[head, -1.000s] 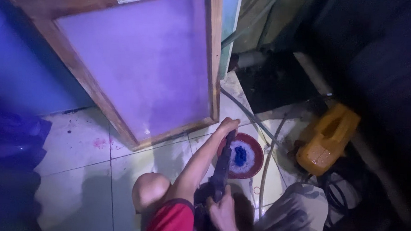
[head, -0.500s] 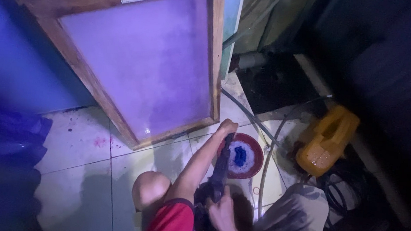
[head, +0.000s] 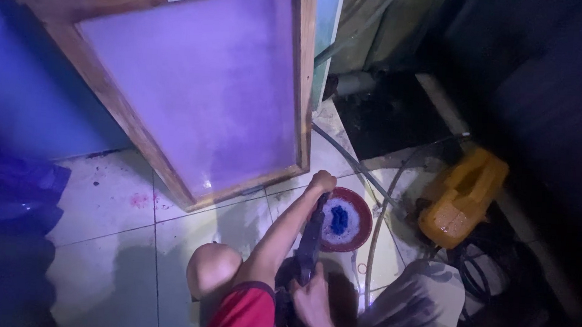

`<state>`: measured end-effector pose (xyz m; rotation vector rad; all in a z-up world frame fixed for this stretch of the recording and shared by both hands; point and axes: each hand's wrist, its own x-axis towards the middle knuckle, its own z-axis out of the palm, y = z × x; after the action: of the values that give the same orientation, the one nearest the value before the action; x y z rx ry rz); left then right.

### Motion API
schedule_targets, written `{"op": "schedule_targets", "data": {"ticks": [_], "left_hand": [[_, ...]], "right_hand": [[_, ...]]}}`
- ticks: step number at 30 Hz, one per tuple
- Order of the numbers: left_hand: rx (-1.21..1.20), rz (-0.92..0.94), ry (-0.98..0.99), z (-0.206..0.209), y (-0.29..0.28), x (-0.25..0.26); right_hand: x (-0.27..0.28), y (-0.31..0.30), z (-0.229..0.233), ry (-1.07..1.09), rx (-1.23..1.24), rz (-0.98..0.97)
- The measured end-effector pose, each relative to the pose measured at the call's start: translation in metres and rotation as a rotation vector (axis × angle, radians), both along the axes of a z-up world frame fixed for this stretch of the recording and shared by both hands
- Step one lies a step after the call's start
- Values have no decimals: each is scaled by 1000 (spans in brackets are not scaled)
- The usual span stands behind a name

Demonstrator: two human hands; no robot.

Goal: Cleaning a screen printing frame using a high-pressure water gun

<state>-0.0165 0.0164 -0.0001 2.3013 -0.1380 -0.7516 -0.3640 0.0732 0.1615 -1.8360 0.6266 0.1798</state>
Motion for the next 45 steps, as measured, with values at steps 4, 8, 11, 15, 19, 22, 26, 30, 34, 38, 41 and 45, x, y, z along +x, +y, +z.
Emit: {"op": "schedule_targets", "data": {"ticks": [4, 8, 11, 15, 19, 22, 26, 30, 34, 38, 41, 45], "left_hand": [[-51, 52, 54, 4, 0, -2], [-57, 26, 100, 66, 12, -23], [-196, 76, 135, 44, 15, -17], [-413, 110, 199, 39, 24, -20], [-482, 190, 333, 55, 27, -27], [-508, 243, 373, 70, 26, -33], [-539, 390, 382, 65, 19, -33], [-379, 278, 264, 22, 5, -18], [-392, 303, 273, 41, 9, -24], [-160, 95, -12, -37, -1, 5], [-56, 117, -40, -39, -1, 3], [11, 88, -23, 56, 12, -31]], "right_hand": [[1, 1, 0, -24, 15, -24], [2, 2, 15, -35, 12, -21], [3, 1, 20, 19, 46, -12], [2, 0, 15, 43, 36, -18], [3, 2, 15, 27, 16, -33], [3, 0, 18, 20, 15, -34], [5, -2, 7, 5, 23, -3], [4, -1, -3, 13, -17, 29], [3, 1, 4, -7, 12, 28], [4, 4, 0, 18, 24, 13], [3, 2, -13, -26, -24, 60], [5, 7, 12, 49, 21, 68]]}}
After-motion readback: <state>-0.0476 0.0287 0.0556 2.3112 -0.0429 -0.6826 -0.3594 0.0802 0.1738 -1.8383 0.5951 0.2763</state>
